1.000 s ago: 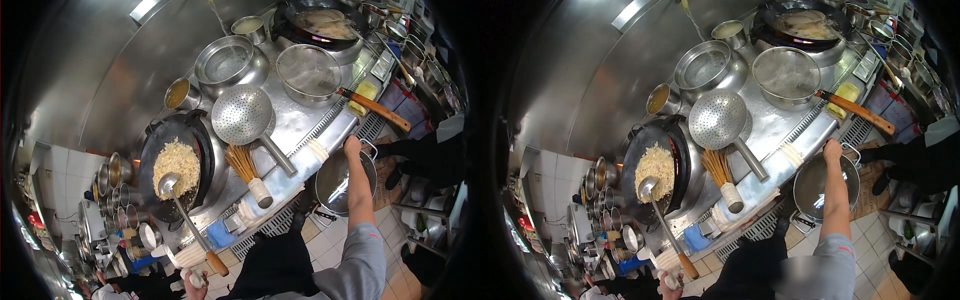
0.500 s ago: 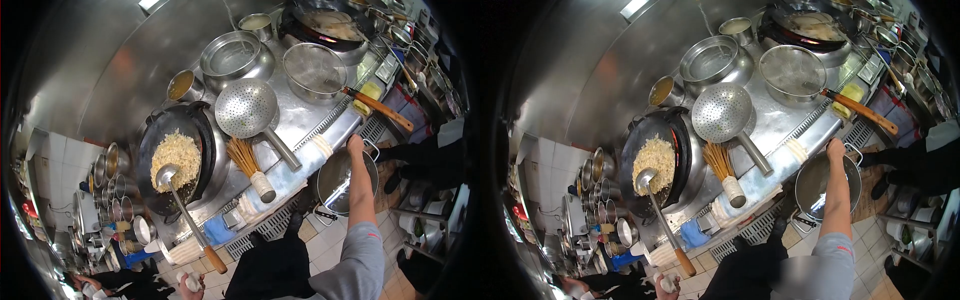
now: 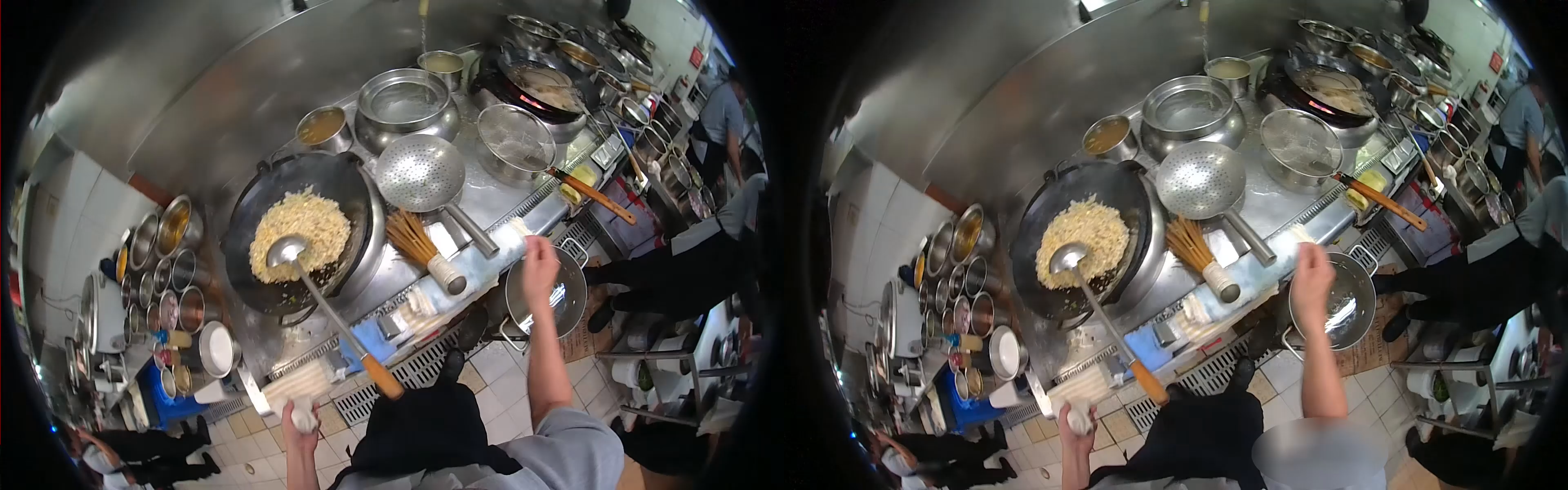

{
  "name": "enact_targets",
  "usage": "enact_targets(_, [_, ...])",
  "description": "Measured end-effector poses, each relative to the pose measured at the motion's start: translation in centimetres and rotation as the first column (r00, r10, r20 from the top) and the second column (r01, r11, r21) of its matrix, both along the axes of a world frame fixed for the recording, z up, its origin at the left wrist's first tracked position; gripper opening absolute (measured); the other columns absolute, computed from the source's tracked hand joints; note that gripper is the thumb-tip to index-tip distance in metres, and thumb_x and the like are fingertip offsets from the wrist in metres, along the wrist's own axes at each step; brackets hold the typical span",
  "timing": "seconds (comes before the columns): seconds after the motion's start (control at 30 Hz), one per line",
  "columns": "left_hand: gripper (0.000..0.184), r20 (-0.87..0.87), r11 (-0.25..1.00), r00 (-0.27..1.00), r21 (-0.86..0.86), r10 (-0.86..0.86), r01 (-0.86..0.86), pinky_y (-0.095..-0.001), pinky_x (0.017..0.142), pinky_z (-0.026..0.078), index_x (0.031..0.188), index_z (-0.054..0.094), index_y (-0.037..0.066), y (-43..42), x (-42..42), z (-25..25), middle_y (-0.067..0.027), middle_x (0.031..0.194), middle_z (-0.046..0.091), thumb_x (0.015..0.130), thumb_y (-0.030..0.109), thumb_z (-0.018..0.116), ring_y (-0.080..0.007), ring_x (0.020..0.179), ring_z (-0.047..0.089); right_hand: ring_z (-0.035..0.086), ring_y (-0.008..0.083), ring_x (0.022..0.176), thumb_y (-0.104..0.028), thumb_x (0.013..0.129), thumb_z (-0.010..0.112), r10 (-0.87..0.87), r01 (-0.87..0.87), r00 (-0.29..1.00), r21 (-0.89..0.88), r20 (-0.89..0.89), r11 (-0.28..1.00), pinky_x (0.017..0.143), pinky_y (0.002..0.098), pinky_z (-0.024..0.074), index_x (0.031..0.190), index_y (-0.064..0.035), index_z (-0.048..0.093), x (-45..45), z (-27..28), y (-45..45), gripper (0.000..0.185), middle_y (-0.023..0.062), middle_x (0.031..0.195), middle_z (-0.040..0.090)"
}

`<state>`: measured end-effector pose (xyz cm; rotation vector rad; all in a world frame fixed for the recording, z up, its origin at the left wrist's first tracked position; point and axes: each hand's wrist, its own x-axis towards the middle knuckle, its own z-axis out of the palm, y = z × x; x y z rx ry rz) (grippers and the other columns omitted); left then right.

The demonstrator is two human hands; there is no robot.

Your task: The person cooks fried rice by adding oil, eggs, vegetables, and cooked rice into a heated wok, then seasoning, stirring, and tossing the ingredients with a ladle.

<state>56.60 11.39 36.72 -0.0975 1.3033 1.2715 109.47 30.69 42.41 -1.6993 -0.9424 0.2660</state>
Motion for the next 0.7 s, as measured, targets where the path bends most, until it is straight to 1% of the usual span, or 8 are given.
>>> enact_targets(0.03, [0.039, -0.008, 0.999, 1.000, 0.036, -0.014, 0.015, -0.0308, 0.049, 0.053, 0.115, 0.052, 0.007, 1.2, 0.5, 0.4, -0.0131, 0.088, 0.067, 0.093, 0.040, 0.053, -0.0251, 0.071, 0.067, 0.058, 0.0162, 0.073, -0.019, 0.095, 0.056, 0.170, -0.177, 0.975, -0.036, -0.144, 0.984, 0.069, 0.0307, 0.0470, 0.099, 0.0017, 0.063, -4.9, 3.1, -1.0, 0.022, 0.0120, 0.081, 0.064])
enact_targets(0.1, [0.039, 0.065, 0.983, 0.990, 0.143, -0.127, 0.117, -0.0311, 0.050, 0.053, 0.114, 0.055, 0.006, 3.5, -0.1, -0.4, -0.0133, 0.091, 0.068, 0.094, 0.039, 0.052, -0.0233, 0.073, 0.068, 0.061, 0.0259, 0.096, -0.020, 0.088, 0.065, 0.542, -0.548, 0.833, -0.031, -0.113, 0.836, 0.085, 0.0363, 0.0479, 0.113, -0.0014, 0.061, -13.8, 3.9, -2.3, 0.031, 0.0148, 0.105, 0.063])
enact_targets(0.17, [0.038, 0.063, 0.971, 0.988, 0.205, -0.139, 0.124, -0.0305, 0.051, 0.053, 0.113, 0.056, 0.006, 6.3, 0.0, -0.4, -0.0131, 0.093, 0.068, 0.096, 0.040, 0.051, -0.0221, 0.074, 0.067, 0.057, 0.0357, 0.107, -0.027, 0.086, 0.068, 0.745, -0.724, 0.627, -0.183, 0.226, 0.665, 0.094, 0.0413, 0.0449, 0.127, -0.0001, 0.054, -20.5, 6.3, -2.6, 0.051, 0.0227, 0.113, 0.060])
enact_targets(0.2, [0.039, 0.091, 0.960, 0.985, 0.252, -0.148, 0.121, -0.0305, 0.052, 0.053, 0.113, 0.057, 0.006, 7.7, -0.1, -0.5, -0.0130, 0.094, 0.068, 0.096, 0.040, 0.051, -0.0222, 0.074, 0.067, 0.059, 0.0397, 0.104, -0.028, 0.087, 0.065, 0.734, -0.682, 0.538, -0.298, 0.415, 0.668, 0.089, 0.0450, 0.0474, 0.135, 0.0009, 0.045, -22.8, 4.8, -2.7, 0.060, 0.0269, 0.111, 0.061])
enact_targets(0.3, [0.038, 0.139, 0.936, 0.984, 0.349, -0.108, 0.053, -0.0306, 0.055, 0.053, 0.114, 0.057, 0.005, 11.3, 0.0, 0.5, -0.0128, 0.094, 0.068, 0.097, 0.038, 0.051, -0.0232, 0.075, 0.067, 0.062, 0.0437, 0.097, -0.025, 0.088, 0.061, 0.914, -0.646, 0.401, -0.688, 0.063, 0.331, 0.083, 0.0486, 0.0489, 0.142, 0.0018, 0.034, -26.9, 2.3, -3.2, 0.066, 0.0318, 0.104, 0.062])
enact_targets(0.33, [0.037, 0.129, 0.931, 0.988, 0.365, -0.084, 0.031, -0.0312, 0.057, 0.053, 0.114, 0.057, 0.005, 12.6, 0.0, 0.8, -0.0124, 0.094, 0.068, 0.097, 0.037, 0.052, -0.0237, 0.076, 0.067, 0.063, 0.0471, 0.088, -0.021, 0.088, 0.060, 0.914, -0.655, 0.404, -0.693, 0.018, 0.303, 0.079, 0.0500, 0.0501, 0.145, 0.0010, 0.027, -27.3, 1.0, -3.3, 0.070, 0.0335, 0.095, 0.063])
enact_targets(0.57, [0.044, 0.142, 0.935, 0.969, 0.323, -0.202, 0.148, -0.0390, 0.067, 0.056, 0.115, 0.056, 0.010, 16.9, -1.2, 0.0, -0.0123, 0.098, 0.068, 0.096, 0.049, 0.050, -0.0285, 0.083, 0.069, 0.062, 0.0486, 0.075, -0.019, 0.093, 0.052, 0.883, -0.494, 0.444, -0.779, 0.155, 0.386, 0.070, 0.0557, 0.0476, 0.150, -0.0202, 0.026, -25.7, 5.7, -8.0, 0.063, 0.0318, 0.081, 0.062])
enact_targets(0.7, [0.049, 0.210, 0.911, 0.932, 0.356, -0.296, 0.209, -0.0410, 0.071, 0.057, 0.111, 0.055, 0.013, 18.7, -0.8, -1.0, -0.0105, 0.095, 0.068, 0.097, 0.057, 0.041, -0.0259, 0.085, 0.069, 0.062, 0.0457, 0.075, -0.016, 0.092, 0.050, 0.881, -0.350, 0.400, -0.847, 0.252, 0.401, 0.069, 0.0558, 0.0477, 0.145, -0.0163, 0.036, -25.3, 8.3, -4.7, 0.055, 0.0292, 0.078, 0.063])
